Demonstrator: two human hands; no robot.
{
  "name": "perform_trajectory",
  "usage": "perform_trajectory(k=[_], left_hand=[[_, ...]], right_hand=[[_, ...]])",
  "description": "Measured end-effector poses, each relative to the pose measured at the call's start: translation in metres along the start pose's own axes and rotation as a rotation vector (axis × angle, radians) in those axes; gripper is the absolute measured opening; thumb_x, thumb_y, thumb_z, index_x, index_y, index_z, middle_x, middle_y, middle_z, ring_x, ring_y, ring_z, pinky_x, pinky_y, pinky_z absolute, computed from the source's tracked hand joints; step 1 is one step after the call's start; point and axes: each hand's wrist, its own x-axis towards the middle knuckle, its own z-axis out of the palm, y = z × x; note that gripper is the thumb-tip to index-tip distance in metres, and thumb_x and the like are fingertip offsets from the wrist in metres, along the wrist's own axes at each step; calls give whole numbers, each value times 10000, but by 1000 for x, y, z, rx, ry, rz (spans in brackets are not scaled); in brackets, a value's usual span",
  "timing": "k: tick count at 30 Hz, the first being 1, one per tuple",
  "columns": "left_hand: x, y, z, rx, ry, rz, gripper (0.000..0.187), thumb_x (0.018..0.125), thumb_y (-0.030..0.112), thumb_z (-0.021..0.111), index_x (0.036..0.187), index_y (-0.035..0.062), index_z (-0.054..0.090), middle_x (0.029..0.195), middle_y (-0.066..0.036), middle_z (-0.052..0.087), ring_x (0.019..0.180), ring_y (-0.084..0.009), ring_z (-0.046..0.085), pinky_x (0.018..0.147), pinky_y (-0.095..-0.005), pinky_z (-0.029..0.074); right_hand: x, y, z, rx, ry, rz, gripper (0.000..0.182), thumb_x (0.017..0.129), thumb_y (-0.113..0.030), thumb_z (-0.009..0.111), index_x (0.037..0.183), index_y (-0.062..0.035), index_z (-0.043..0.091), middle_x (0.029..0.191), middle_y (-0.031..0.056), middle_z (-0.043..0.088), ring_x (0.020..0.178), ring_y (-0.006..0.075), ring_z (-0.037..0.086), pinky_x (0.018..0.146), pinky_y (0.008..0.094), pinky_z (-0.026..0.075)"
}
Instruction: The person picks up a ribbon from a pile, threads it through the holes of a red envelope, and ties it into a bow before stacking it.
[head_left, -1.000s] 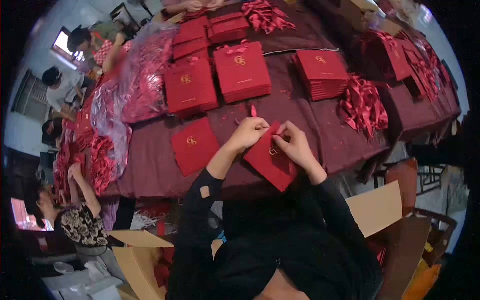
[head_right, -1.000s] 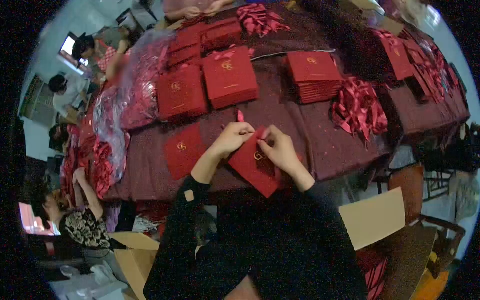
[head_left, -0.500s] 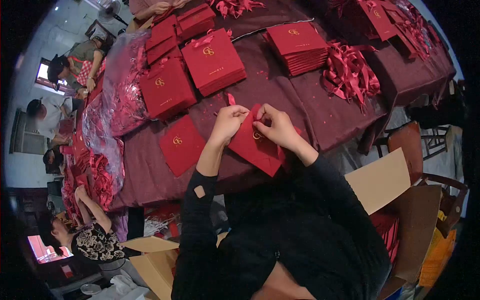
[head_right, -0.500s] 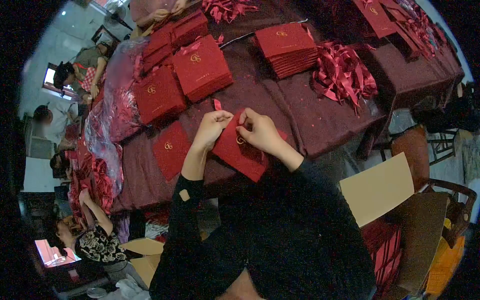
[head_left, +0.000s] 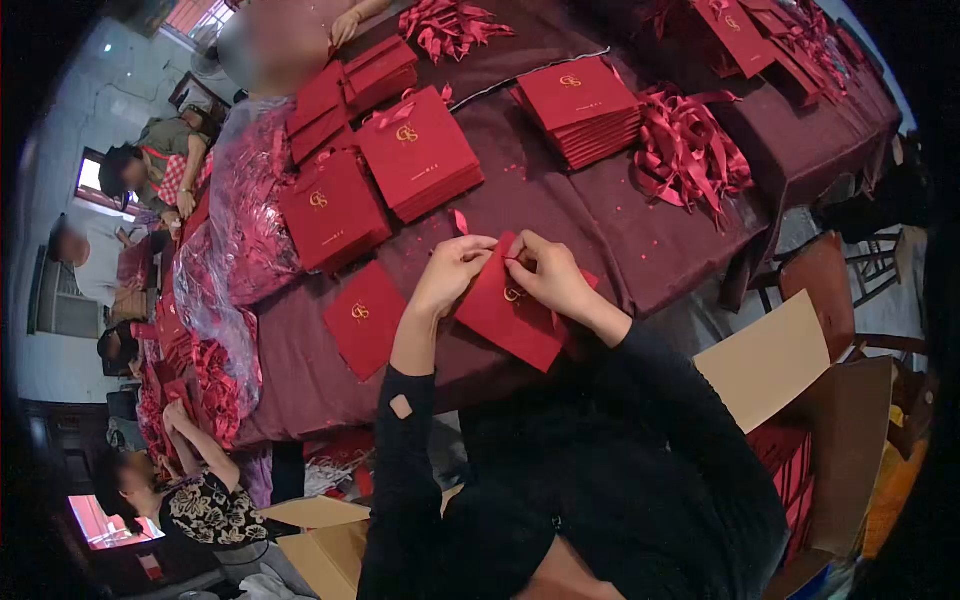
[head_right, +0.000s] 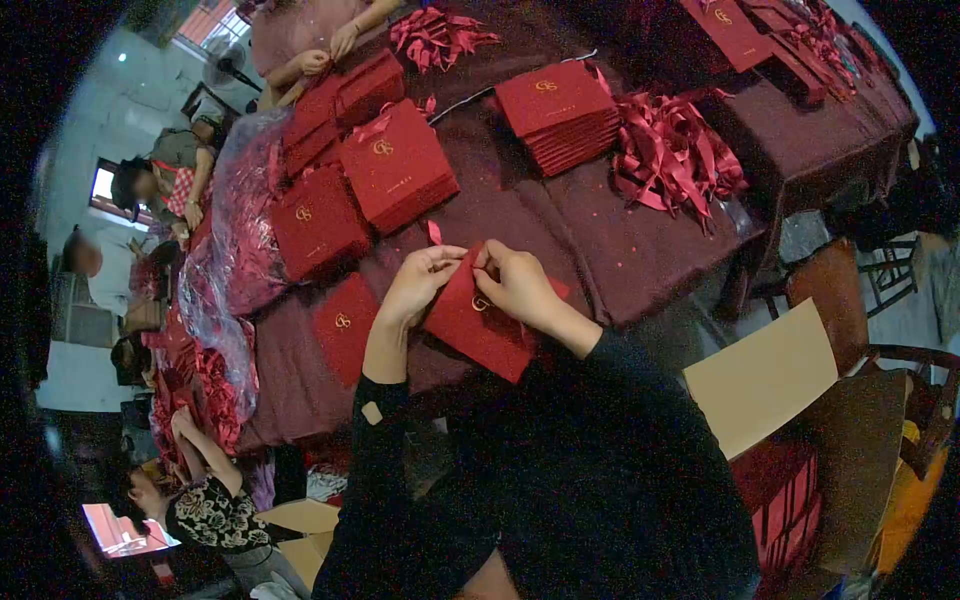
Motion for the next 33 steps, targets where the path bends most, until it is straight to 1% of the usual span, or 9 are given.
perform_trajectory(k=[5, 7, 13, 17, 19, 20, 24, 28, 33], left_hand=[[3, -1, -2, 86, -107, 25, 164, 898, 3, 529, 1012, -22, 643, 894, -35, 666, 795, -89, 598, 726, -231, 486], [5, -6, -2, 78, -105, 54, 145, 905, 9, 532, 997, -14, 642, 886, -28, 660, 783, -94, 593, 713, -238, 483], [7, -16, 4, 74, 8, 75, 114, 890, -4, 533, 926, -16, 641, 836, -32, 664, 756, -80, 590, 684, -231, 478], [3, -9, 7, 86, 46, 50, 117, 917, 23, 535, 972, -14, 630, 840, -53, 651, 698, -111, 604, 630, -254, 492], [7, -10, -8, 224, 211, 99, 129, 930, 42, 518, 992, -31, 605, 816, -76, 635, 660, -151, 630, 597, -271, 521], [8, -8, -21, -32, 281, 36, 147, 944, 62, 499, 1006, -41, 583, 801, -89, 617, 635, -176, 642, 570, -284, 543], [3, 16, -35, 151, 239, 25, 149, 952, 64, 492, 1004, -38, 587, 806, -92, 615, 621, -155, 630, 564, -276, 540], [22, 5, -35, 385, 323, 74, 145, 934, 48, 520, 986, -44, 619, 781, -78, 620, 596, -123, 606, 542, -265, 510], [35, 0, -32, 396, 361, 86, 155, 923, 49, 536, 1015, -37, 625, 783, -86, 638, 591, -120, 597, 542, -270, 498]], right_hand=[[0, 5, 4, 3, 20, 25, 84, 854, -54, 616, 872, -11, 546, 628, 75, 587, 573, 91, 582, 512, 264, 444], [0, 7, 5, 56, 3, 45, 118, 838, -106, 614, 865, -17, 542, 650, 140, 608, 584, 278, 624, 540, 369, 460], [-2, 5, 3, 24, 6, -3, 134, 824, -110, 617, 883, -12, 547, 699, 165, 622, 655, 315, 646, 580, 395, 481], [-1, 2, -1, -15, -20, 22, 168, 808, -116, 627, 901, -7, 540, 715, 165, 627, 667, 323, 643, 585, 398, 482], [-2, -2, -3, -34, -54, 37, 199, 795, -123, 637, 917, -12, 526, 718, 154, 628, 668, 327, 638, 588, 400, 481], [-4, -1, -1, -31, -54, 38, 199, 795, -123, 637, 917, -12, 526, 718, 154, 628, 668, 327, 638, 588, 400, 481], [-1, -2, -1, -85, -89, 27, 215, 793, -129, 644, 925, -27, 508, 701, 142, 616, 661, 318, 633, 584, 396, 476], [-2, -4, -2, -77, -137, 58, 239, 790, -142, 663, 924, -45, 490, 687, 130, 611, 645, 307, 629, 572, 391, 470], [-3, 0, 0, -98, -126, -3, 239, 791, -136, 671, 915, -56, 482, 678, 111, 612, 629, 288, 625, 561, 383, 464]])
